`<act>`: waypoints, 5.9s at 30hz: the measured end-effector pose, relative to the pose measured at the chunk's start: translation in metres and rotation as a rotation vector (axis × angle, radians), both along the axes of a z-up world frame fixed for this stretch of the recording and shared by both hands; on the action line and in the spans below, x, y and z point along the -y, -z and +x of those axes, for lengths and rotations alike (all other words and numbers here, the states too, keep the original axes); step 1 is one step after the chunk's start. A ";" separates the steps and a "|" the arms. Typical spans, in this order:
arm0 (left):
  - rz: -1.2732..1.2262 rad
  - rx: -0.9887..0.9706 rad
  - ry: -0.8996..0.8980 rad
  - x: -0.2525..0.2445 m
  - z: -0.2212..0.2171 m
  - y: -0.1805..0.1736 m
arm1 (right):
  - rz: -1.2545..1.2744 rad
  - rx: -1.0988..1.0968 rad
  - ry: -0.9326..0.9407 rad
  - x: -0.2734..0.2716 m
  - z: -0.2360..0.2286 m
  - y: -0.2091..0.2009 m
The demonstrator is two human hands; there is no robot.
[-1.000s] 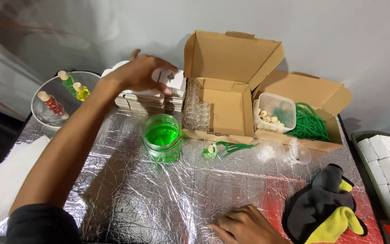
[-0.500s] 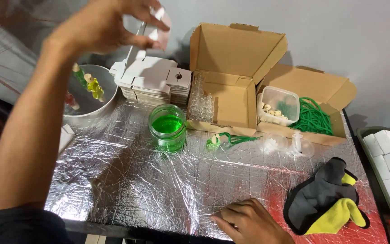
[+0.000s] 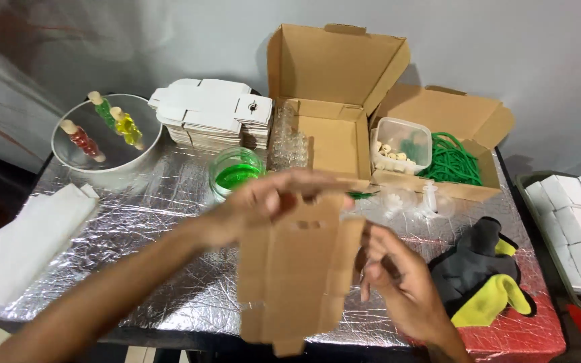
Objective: The person attaches a green ribbon to a wooden cap on a perfume bottle, then folds a small cardboard box and places the bottle and other components inside.
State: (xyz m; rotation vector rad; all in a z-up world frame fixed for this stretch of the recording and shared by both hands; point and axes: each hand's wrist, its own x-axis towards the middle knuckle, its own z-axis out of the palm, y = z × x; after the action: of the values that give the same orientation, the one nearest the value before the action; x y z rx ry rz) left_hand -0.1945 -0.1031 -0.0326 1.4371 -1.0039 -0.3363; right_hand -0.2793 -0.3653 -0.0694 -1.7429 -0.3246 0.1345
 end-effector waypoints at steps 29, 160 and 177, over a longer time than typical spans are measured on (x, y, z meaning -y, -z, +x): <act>0.259 -0.030 -0.620 0.006 -0.075 0.110 | -0.328 -0.386 -0.119 -0.002 0.036 0.032; 0.128 -0.364 -0.964 0.047 -0.099 0.138 | -0.219 -0.019 0.398 -0.045 -0.014 0.096; 0.181 -0.250 -1.018 0.051 -0.096 0.148 | -0.162 0.005 0.329 -0.044 -0.012 0.101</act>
State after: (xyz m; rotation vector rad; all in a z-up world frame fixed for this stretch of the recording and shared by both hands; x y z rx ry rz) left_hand -0.2904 -0.1542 -0.1806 1.8227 0.0330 0.1515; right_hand -0.2911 -0.3216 -0.1708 -1.9328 -0.0279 -0.0844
